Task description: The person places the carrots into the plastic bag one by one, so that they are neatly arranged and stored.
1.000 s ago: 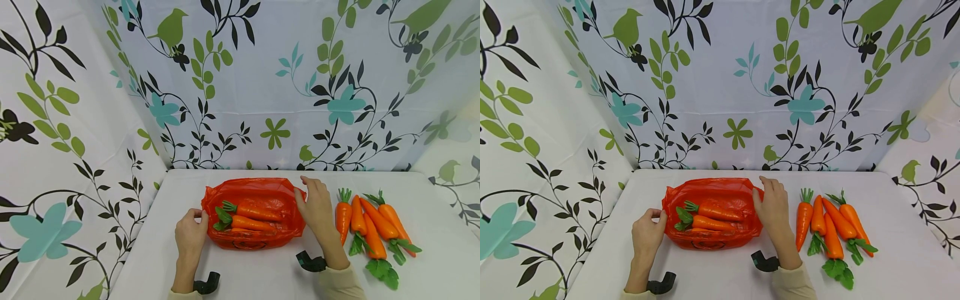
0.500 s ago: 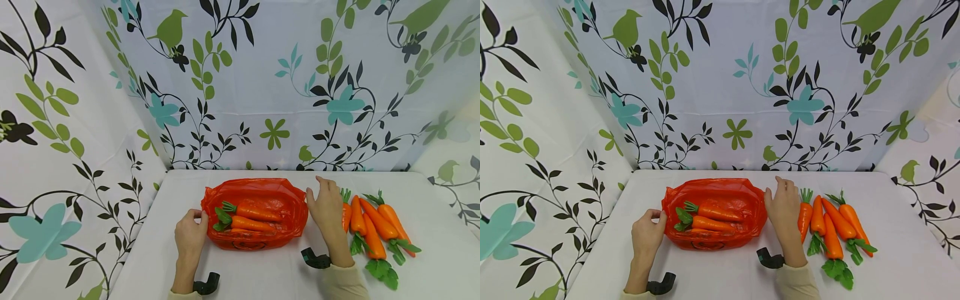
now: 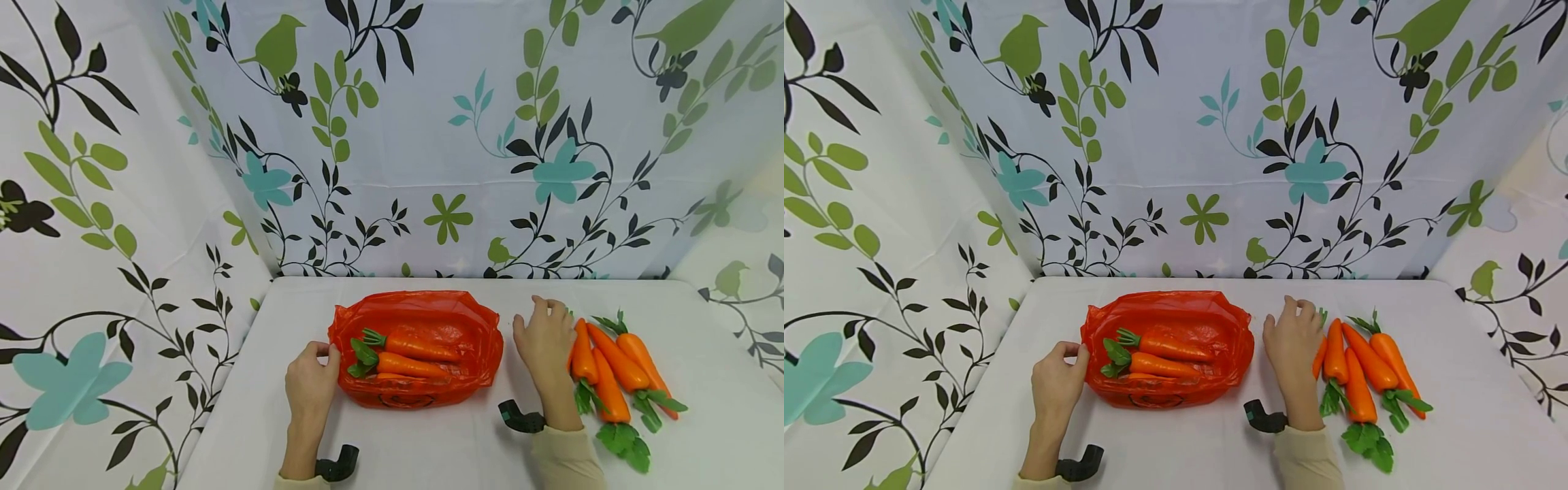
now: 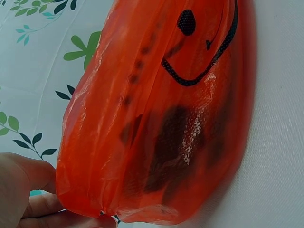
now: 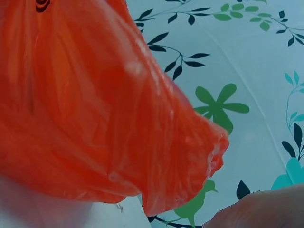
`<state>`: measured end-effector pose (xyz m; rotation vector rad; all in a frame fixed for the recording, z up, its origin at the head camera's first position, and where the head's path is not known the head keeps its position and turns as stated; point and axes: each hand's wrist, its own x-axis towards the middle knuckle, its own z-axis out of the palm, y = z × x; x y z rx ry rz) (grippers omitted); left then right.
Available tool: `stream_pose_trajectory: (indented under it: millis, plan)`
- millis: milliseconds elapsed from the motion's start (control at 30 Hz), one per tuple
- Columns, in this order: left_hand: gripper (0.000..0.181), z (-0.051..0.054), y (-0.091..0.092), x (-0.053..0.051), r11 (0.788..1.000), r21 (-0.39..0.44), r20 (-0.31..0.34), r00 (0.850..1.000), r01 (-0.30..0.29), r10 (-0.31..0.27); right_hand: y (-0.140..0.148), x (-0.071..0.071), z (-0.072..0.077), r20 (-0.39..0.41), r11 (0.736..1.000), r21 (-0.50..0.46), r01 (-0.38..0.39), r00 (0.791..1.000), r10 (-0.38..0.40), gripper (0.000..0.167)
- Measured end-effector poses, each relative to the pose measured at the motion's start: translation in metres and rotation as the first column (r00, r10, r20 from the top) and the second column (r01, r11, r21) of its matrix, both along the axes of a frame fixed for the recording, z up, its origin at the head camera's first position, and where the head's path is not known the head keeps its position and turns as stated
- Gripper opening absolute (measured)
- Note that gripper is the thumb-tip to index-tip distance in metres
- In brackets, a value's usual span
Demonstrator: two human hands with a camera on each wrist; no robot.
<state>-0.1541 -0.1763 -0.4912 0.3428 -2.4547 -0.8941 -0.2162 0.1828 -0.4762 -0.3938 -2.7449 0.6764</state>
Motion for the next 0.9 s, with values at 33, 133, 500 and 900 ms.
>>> stream_pose_trajectory:
  millis: [33, 133, 500, 900]
  plan:
    - [0.019, 0.000, 0.000, 0.000, 1.000, 0.001, 0.000, 1.000, 0.000, 0.000, 0.001, 0.000, -0.001, 0.009, 1.000, 0.004, 0.004, 1.000, -0.004, 0.054]
    - [0.019, 0.000, 0.000, 0.000, 1.000, 0.002, 0.004, 1.000, -0.002, 0.002, 0.004, -0.001, -0.004, 0.048, 1.000, 0.006, 0.010, 0.999, -0.010, 0.056]
    - [0.019, -0.002, 0.001, -0.002, 1.000, -0.002, -0.007, 1.000, -0.007, 0.007, 0.010, -0.001, -0.007, 0.188, 0.999, -0.021, 0.028, 0.982, -0.023, 0.060]
    - [0.019, -0.002, 0.001, -0.001, 1.000, -0.003, 0.009, 1.000, 0.002, -0.002, 0.016, -0.001, -0.011, 0.218, 0.999, -0.049, 0.005, 0.976, 0.005, 0.061]
